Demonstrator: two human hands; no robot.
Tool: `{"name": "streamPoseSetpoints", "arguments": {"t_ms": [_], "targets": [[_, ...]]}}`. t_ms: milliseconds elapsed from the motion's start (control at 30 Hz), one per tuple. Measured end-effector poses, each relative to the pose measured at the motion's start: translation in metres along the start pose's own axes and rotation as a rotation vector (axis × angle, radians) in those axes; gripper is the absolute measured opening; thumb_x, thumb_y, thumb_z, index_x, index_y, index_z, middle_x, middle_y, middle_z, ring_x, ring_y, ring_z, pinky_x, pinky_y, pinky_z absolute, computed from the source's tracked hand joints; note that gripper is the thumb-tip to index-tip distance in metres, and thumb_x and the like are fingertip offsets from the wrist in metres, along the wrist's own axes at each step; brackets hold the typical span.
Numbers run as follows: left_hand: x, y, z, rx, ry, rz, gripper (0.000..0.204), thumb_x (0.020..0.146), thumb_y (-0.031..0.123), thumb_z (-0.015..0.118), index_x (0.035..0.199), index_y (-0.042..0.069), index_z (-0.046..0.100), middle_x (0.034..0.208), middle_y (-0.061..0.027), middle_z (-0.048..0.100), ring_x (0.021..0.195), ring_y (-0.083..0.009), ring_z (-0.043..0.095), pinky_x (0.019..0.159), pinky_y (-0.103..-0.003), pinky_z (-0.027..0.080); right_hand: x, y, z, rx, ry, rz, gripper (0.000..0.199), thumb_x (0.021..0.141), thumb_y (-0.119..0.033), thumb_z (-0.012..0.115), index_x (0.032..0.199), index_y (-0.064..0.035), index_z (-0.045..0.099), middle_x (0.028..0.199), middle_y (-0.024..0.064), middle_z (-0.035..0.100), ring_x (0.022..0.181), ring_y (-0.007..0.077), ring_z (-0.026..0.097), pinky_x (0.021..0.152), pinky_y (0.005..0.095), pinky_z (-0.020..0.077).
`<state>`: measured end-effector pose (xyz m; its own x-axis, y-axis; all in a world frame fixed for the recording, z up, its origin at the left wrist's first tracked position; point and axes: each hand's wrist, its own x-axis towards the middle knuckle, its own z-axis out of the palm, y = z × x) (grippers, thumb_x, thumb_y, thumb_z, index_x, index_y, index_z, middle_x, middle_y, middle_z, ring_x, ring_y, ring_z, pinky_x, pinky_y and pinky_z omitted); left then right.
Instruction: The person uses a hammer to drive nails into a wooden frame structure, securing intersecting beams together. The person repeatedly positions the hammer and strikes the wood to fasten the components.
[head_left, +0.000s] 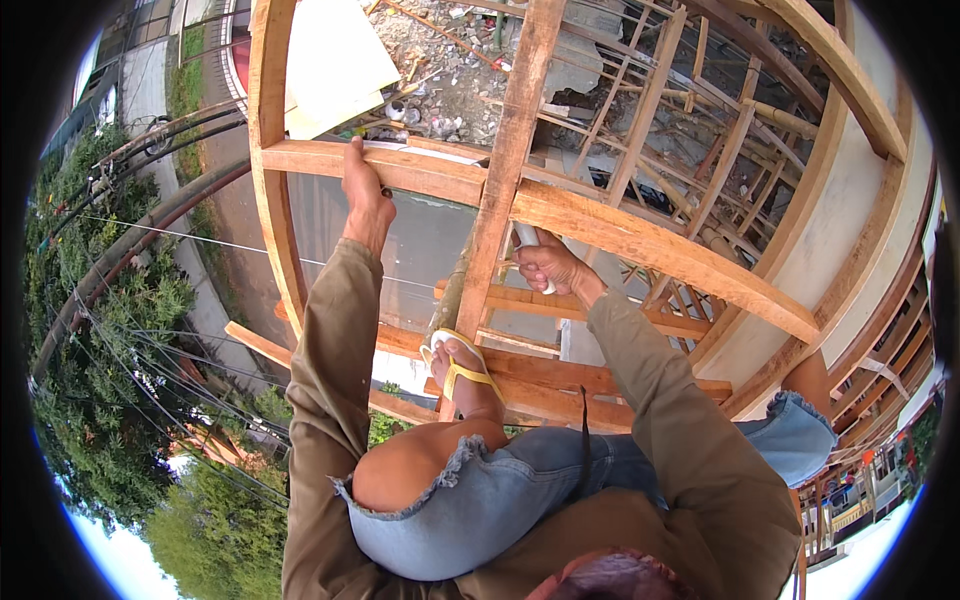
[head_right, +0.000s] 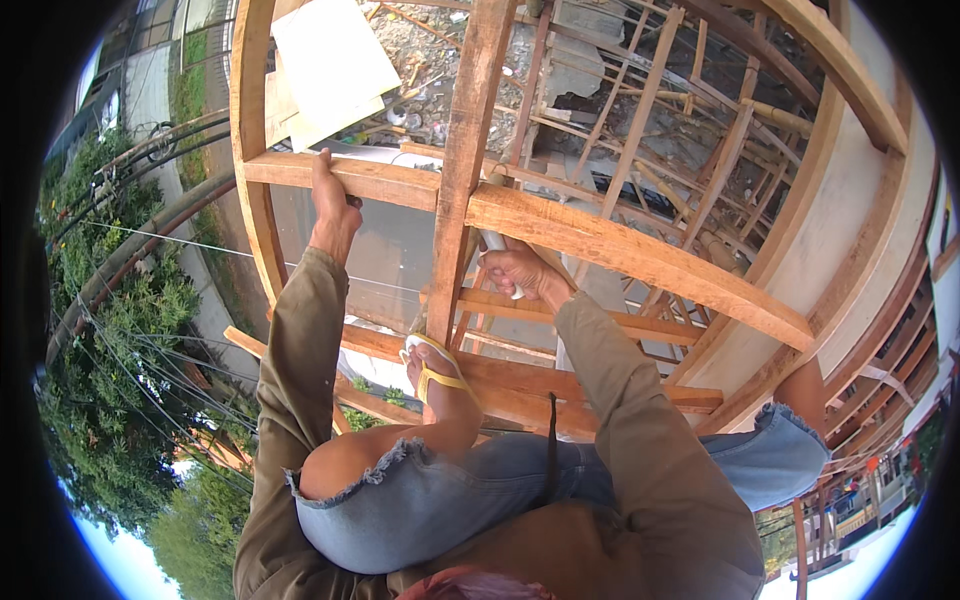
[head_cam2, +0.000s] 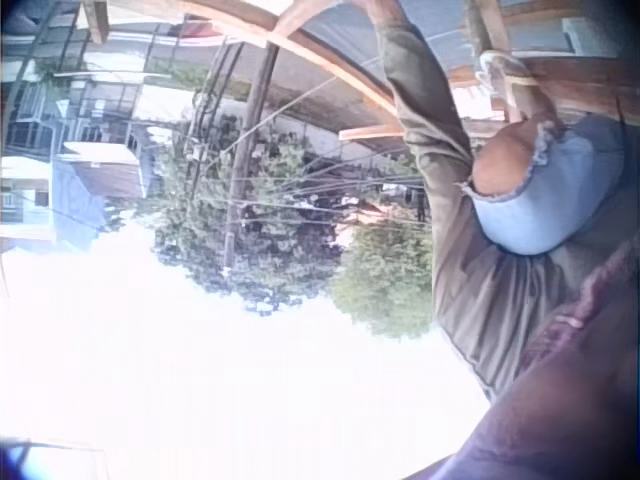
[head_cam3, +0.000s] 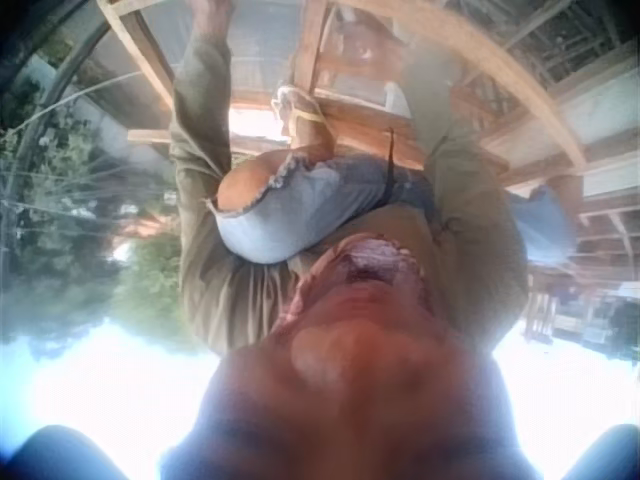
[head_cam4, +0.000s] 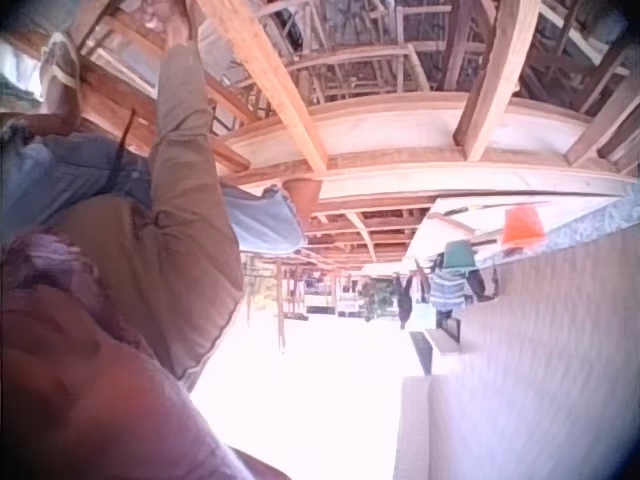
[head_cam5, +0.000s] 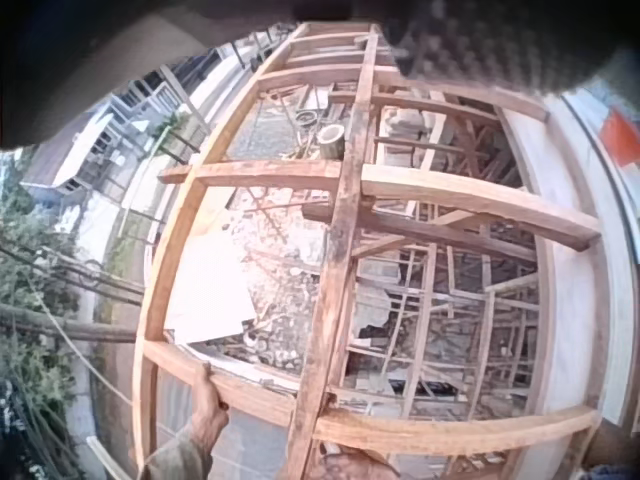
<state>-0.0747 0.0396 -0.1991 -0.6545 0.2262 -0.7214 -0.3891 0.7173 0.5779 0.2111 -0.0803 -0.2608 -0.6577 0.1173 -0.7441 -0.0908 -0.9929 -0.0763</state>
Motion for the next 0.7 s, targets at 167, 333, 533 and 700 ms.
{"name": "streamPoseSetpoints", "arguments": {"t_ms": [167,333,533,700], "targets": [[0.005,0.005,-0.002,0.053,0.006,-0.037,0.048,0.091,0.057,0.064,0.115,0.016,0.062,0.094,0.0024,0.057,0.075,-0.0088,0.047,0.057,-0.030,0.029,-0.006,0.006,0.004,0.178,0.003,-0.063,0.023,0.088,-0.004,0.061,0.104,-0.0108,0.047,0.065,-0.0033,0.043,0.044,0.0048,0.039,0.037,0.0238,0.0317],[0.004,0.007,-0.008,0.105,-0.021,-0.029,0.053,0.089,0.064,0.064,0.113,0.017,0.060,0.088,0.0024,0.051,0.073,-0.0092,0.043,0.059,-0.030,0.030,-0.011,0.009,0.008,0.162,0.033,-0.006,0.026,0.088,-0.006,0.063,0.107,-0.0094,0.045,0.064,-0.0009,0.043,0.045,0.0071,0.039,0.038,0.0258,0.0327],[0.003,0.005,-0.012,0.055,-0.100,0.000,0.058,0.086,0.070,0.065,0.115,0.020,0.058,0.089,0.0029,0.052,0.075,-0.0096,0.044,0.060,-0.031,0.030,-0.007,0.008,0.003,0.087,-0.059,-0.024,0.023,0.090,-0.005,0.061,0.106,-0.0120,0.045,0.067,-0.0025,0.042,0.046,0.0062,0.038,0.037,0.0248,0.0313],[0.006,0.002,-0.012,0.064,-0.076,-0.039,0.060,0.086,0.073,0.063,0.116,0.021,0.058,0.089,0.0033,0.054,0.075,-0.0095,0.045,0.061,-0.031,0.029,-0.004,0.007,0.005,0.322,-0.036,-0.024,0.026,0.087,-0.007,0.065,0.105,-0.0093,0.047,0.066,-0.0023,0.043,0.045,0.0067,0.039,0.038,0.0259,0.0334]]}}
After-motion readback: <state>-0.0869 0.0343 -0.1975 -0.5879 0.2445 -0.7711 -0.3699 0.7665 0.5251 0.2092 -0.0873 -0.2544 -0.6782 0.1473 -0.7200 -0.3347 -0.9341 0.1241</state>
